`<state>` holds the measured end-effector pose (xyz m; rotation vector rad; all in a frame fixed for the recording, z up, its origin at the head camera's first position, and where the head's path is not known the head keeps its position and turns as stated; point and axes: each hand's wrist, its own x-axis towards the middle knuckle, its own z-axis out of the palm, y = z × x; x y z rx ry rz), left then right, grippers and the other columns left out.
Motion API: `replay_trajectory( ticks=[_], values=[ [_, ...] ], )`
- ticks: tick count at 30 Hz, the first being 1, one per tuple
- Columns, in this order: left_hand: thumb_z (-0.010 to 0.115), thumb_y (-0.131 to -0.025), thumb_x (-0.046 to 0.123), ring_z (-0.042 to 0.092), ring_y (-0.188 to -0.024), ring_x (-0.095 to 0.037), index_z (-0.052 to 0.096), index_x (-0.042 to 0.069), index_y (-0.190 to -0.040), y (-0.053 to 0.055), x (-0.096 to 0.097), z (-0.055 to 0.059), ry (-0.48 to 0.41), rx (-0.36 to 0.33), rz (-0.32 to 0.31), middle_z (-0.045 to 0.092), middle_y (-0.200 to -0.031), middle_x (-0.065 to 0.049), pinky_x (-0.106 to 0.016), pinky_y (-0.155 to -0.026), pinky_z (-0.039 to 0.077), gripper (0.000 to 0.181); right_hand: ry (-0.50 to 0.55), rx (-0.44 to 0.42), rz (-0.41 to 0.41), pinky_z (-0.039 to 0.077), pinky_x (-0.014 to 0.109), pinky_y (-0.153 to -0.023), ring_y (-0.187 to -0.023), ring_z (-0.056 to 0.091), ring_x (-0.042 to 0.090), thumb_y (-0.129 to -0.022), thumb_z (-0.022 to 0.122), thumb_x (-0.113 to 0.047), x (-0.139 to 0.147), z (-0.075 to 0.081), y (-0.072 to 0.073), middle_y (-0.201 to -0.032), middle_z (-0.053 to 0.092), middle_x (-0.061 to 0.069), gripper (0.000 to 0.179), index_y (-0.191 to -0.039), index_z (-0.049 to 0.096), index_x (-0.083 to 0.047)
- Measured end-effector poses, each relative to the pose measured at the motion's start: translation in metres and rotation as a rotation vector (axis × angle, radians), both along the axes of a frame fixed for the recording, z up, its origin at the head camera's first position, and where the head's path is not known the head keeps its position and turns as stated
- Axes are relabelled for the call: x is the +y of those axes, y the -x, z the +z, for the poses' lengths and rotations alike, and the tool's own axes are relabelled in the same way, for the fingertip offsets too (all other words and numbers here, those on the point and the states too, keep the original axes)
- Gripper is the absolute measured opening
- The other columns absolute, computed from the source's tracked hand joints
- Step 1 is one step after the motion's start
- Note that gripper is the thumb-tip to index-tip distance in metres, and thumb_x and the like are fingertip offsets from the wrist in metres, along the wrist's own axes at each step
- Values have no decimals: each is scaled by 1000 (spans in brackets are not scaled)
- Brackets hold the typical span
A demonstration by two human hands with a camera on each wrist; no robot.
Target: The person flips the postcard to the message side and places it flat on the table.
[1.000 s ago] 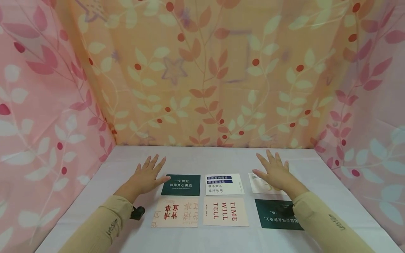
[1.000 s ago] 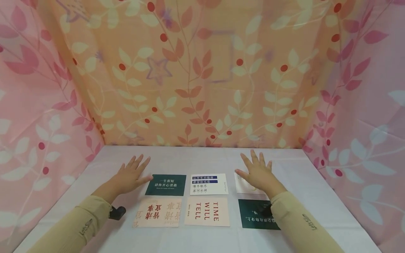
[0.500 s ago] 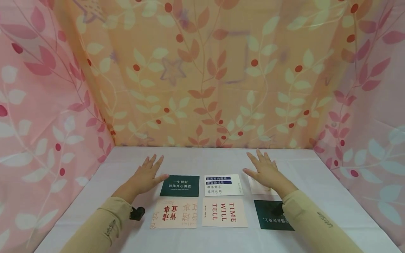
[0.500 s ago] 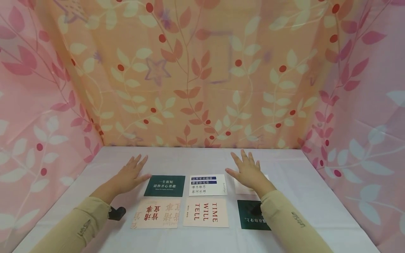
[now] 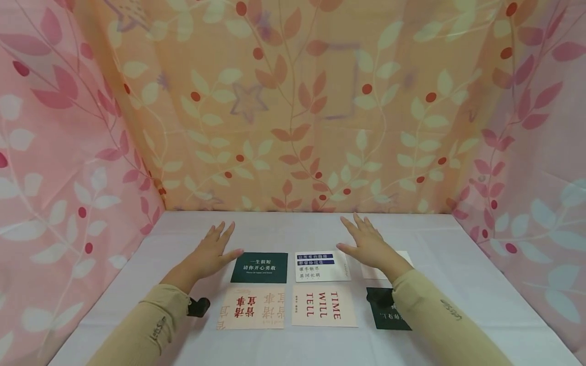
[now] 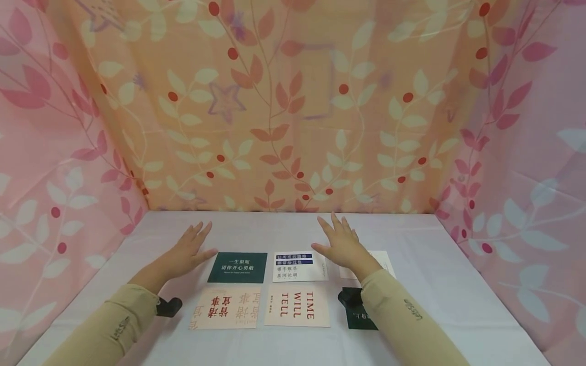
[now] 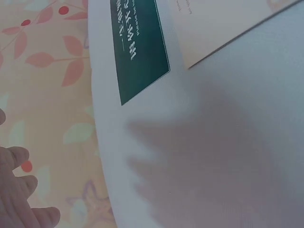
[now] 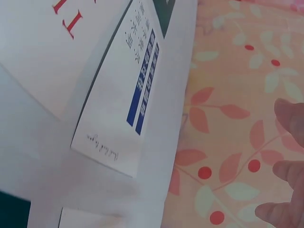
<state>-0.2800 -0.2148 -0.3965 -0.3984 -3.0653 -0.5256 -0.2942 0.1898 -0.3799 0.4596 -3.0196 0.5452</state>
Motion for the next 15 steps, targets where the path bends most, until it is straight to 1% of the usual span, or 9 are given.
replay_trajectory(
  ticks=[2,7,15],
  values=[
    [36,-80,73,-1,-135,-45,7,15,-148,0,1,-1,2,-1,-2,4,-151,-21,-64,-102,10,93,1,-5,9,7,64,-102,-136,-1,42,-82,53,-59,-4,-1,1,-151,8,17,81,-146,20,-22],
    [42,-83,67,-1,-134,-46,8,13,-148,1,2,-2,-24,-12,-5,4,-150,-22,-64,-102,9,91,7,-22,20,8,62,-104,-137,-2,39,-81,51,-63,-14,-5,4,-152,7,15,82,-146,19,-25],
    [38,-79,73,-3,-135,-45,6,14,-148,3,0,-6,-41,-24,-5,2,-151,-21,-64,-103,9,96,52,-45,30,10,62,-103,-138,-2,38,-81,54,-59,-29,-6,5,-152,7,13,81,-146,19,-26]
  ],
)
